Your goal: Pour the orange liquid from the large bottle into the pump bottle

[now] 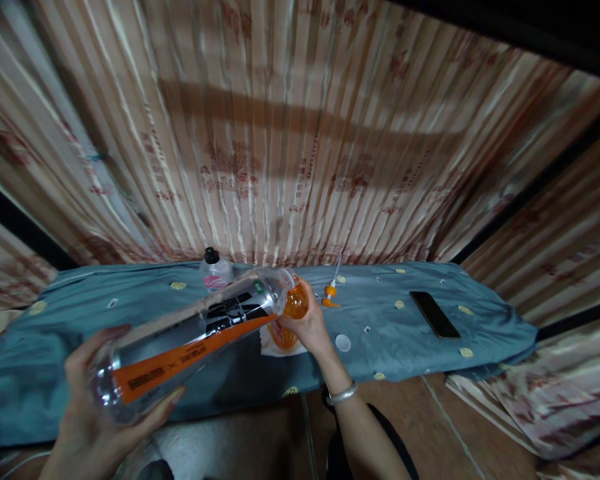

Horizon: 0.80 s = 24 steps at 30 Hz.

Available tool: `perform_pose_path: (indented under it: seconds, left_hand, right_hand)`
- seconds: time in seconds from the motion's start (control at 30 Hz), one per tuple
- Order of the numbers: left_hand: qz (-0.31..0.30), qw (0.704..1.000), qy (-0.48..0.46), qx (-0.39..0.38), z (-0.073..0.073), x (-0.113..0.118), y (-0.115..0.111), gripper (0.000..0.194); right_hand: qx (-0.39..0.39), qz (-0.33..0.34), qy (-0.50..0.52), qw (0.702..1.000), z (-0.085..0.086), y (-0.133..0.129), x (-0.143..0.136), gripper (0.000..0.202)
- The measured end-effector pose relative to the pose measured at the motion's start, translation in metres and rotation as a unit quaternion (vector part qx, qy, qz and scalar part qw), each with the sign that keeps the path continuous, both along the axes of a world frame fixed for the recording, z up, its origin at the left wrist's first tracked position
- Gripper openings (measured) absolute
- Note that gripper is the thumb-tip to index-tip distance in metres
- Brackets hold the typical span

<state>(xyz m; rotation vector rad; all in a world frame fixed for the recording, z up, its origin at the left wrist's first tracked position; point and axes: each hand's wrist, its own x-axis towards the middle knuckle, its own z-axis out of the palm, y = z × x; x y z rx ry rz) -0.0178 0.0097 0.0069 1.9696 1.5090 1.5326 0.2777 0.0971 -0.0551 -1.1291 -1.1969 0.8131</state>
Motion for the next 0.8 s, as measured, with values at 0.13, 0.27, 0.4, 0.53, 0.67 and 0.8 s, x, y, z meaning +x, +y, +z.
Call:
perform_pose_path:
  seconds: [0.13,0.27,0.4,0.53,0.67,0.8]
  left_hand:
    - [-0.036,0.999,0.018,-0.004,0.003,-0.006,0.001,0.088]
    - [-0.036,0.999,0.018,-0.004,0.006,-0.001,0.0,0.084]
    - [-0.002,1.0,-0.014,0.018,0.005,0.005,-0.001,0.08]
    - [-0.031,0.999,-0.024,-0.02,0.005,0.004,0.0,0.079]
    - [-0.041,0.999,-0.018,-0.01,0.007,0.003,0.0,0.079]
    - [-0.037,0.997,-0.057,-0.026,0.01,0.006,-0.001,0.076]
  right_hand:
    - [0.01,-0.001,-0.007,1.0,0.001,-0.002,0.001,0.088]
    - [0.015,-0.002,-0.027,1.0,0.002,-0.002,0.003,0.088]
    - [0.014,-0.012,-0.039,0.999,0.0,-0.002,0.003,0.089]
    - [0.02,-0.004,-0.04,0.999,0.0,-0.002,0.003,0.086]
    - [0.016,-0.01,-0.024,1.0,0.0,-0.003,0.001,0.086]
    - [0.009,-0.016,-0.024,1.0,-0.004,-0.002,0.001,0.09]
